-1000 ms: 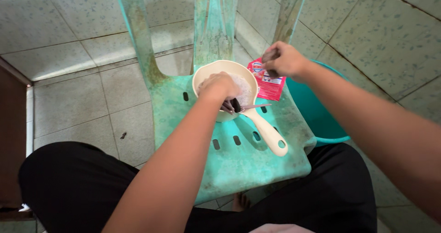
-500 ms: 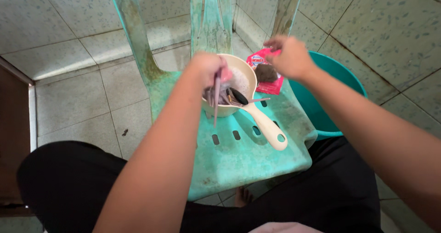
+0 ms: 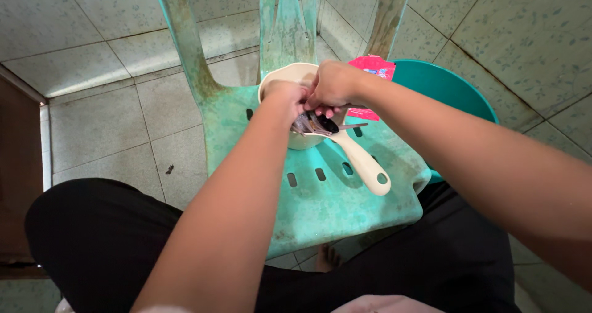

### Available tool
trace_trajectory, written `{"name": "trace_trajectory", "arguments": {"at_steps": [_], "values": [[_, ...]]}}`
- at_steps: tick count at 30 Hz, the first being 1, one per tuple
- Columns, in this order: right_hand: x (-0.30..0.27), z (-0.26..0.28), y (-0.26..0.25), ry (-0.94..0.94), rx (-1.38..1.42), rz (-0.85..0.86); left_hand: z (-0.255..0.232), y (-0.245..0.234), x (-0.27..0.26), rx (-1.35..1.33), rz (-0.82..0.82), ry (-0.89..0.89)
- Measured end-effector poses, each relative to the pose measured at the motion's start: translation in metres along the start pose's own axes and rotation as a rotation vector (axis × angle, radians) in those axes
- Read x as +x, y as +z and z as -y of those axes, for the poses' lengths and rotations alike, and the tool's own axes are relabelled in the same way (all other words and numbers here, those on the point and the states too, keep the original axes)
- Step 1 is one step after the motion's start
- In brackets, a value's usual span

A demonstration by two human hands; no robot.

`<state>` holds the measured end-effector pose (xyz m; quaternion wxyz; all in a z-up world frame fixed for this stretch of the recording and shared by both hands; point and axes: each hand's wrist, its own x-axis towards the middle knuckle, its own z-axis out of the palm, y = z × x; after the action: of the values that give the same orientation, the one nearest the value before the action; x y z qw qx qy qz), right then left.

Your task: The person scrubs a wooden spoon and several chopsticks in a small bowl using a sponge and detergent. They rinse the bowl under a tap and continue scrubbing the utensils.

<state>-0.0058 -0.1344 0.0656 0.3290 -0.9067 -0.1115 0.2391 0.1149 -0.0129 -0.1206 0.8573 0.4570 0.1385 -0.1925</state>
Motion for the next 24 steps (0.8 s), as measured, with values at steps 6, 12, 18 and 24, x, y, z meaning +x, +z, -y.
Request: {"name": "trace_trajectory", "arguments": {"at_steps": [6,12,18,24], "values": [[0.023,-0.015,-0.001,0.016,-0.217,-0.063,-0.010,0.022,-0.041,0.510,-0.492,0.163],[0.060,-0.040,0.021,-0.430,-0.737,-0.200,-0.026,0.029,-0.061,0.362,-0.253,0.108],[0.093,-0.044,0.036,-0.339,-0.837,-0.170,-0.040,0.029,-0.103,1.706,-0.401,0.419],[0.112,-0.049,0.043,-0.278,-0.885,-0.086,-0.036,0.054,-0.152,1.557,-0.533,0.411]]}}
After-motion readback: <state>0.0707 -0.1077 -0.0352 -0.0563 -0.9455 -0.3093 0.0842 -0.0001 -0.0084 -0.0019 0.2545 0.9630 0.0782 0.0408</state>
